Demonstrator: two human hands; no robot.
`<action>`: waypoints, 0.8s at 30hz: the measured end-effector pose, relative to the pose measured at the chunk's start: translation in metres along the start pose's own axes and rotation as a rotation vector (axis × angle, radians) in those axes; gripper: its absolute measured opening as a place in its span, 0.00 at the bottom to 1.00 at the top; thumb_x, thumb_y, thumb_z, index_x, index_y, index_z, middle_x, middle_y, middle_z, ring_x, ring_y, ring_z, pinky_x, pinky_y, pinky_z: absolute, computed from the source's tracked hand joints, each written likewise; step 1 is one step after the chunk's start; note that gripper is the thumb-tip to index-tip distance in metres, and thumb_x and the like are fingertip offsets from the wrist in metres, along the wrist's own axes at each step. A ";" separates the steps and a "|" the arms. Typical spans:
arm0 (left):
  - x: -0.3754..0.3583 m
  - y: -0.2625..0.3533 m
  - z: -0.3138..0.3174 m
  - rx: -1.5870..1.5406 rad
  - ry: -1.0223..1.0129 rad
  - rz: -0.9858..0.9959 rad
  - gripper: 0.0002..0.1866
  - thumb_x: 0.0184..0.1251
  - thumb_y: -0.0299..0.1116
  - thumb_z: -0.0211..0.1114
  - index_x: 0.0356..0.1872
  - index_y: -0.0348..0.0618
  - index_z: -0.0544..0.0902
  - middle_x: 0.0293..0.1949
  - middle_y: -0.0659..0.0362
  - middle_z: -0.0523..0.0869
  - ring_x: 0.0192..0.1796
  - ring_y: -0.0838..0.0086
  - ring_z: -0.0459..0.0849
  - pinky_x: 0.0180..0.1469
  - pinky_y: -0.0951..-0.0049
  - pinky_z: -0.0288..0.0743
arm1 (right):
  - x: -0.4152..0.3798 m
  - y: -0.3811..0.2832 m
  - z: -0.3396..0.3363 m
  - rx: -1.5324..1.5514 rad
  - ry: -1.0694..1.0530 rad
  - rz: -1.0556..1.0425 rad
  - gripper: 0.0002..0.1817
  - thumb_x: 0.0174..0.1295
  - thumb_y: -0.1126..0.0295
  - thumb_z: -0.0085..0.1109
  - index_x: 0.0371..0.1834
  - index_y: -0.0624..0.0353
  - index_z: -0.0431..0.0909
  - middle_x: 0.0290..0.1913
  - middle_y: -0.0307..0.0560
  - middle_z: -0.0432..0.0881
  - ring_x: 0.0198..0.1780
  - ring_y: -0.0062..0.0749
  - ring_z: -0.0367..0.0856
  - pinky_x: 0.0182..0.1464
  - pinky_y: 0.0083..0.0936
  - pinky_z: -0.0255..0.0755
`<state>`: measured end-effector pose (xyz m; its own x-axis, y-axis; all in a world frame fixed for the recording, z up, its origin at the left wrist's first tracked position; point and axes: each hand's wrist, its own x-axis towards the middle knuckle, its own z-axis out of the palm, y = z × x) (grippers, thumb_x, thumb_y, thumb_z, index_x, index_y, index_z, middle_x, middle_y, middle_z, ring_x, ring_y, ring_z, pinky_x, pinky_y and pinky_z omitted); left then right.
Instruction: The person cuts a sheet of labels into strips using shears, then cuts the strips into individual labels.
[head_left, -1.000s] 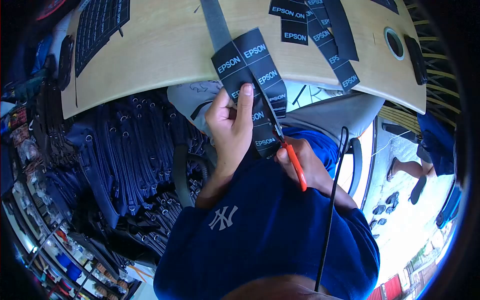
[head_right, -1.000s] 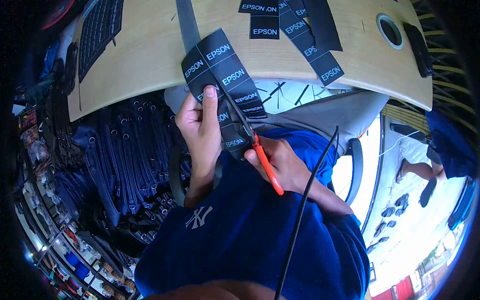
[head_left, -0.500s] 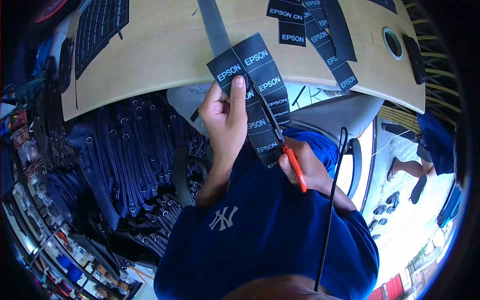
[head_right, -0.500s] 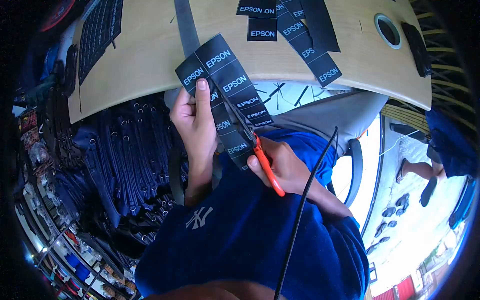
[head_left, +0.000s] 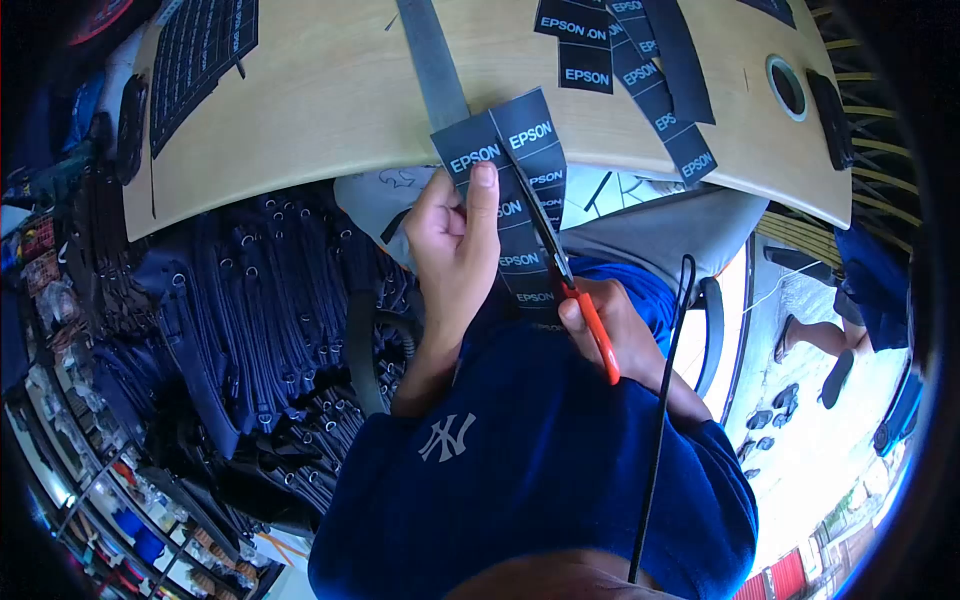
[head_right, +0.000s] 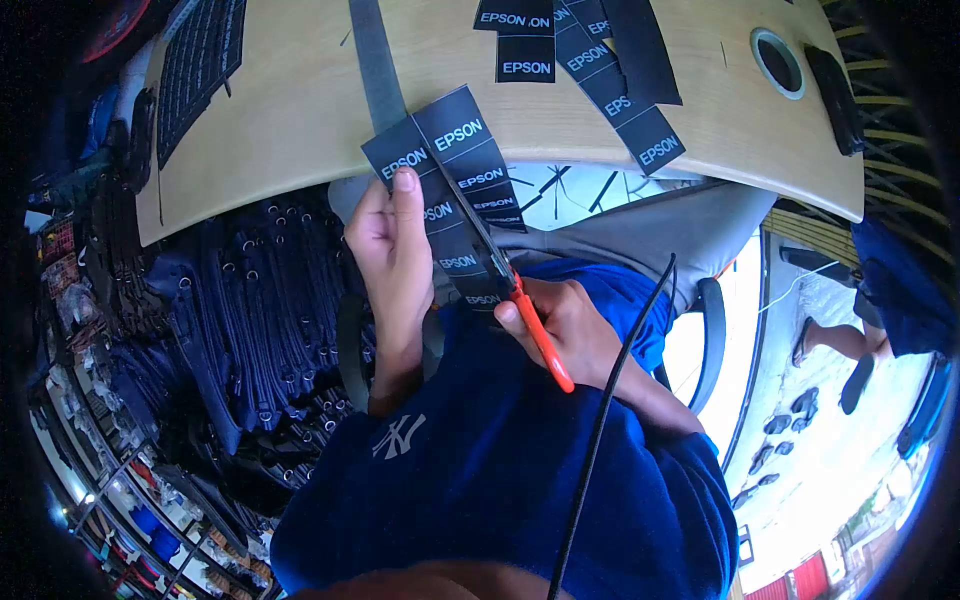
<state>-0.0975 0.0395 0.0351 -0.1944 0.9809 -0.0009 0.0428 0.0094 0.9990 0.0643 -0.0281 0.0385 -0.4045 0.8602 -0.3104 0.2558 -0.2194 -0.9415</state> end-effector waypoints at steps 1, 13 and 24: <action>0.002 -0.001 0.000 -0.033 0.001 0.000 0.09 0.67 0.32 0.60 0.30 0.37 0.79 0.16 0.74 0.67 0.18 0.94 0.58 0.19 0.86 0.46 | -0.001 0.001 -0.001 -0.001 -0.012 0.012 0.25 0.66 0.51 0.49 0.26 0.66 0.73 0.16 0.48 0.68 0.16 0.33 0.67 0.21 0.31 0.60; -0.011 0.004 0.014 0.039 0.032 0.030 0.09 0.65 0.30 0.62 0.26 0.38 0.76 0.14 0.73 0.67 0.18 0.93 0.58 0.19 0.84 0.48 | 0.004 0.011 0.009 0.105 0.075 -0.157 0.28 0.64 0.47 0.47 0.40 0.68 0.70 0.18 0.51 0.69 0.19 0.43 0.69 0.26 0.32 0.65; 0.022 0.035 0.008 -0.039 0.012 0.102 0.11 0.65 0.30 0.62 0.24 0.39 0.75 0.13 0.74 0.64 0.17 0.95 0.57 0.18 0.86 0.46 | 0.027 -0.025 -0.008 0.040 0.085 -0.266 0.28 0.63 0.46 0.49 0.35 0.67 0.71 0.20 0.50 0.71 0.21 0.39 0.69 0.27 0.30 0.66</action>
<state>-0.0925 0.0629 0.0697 -0.2029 0.9740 0.1012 0.0249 -0.0982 0.9949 0.0540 0.0048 0.0550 -0.3774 0.9252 -0.0410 0.1152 0.0030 -0.9933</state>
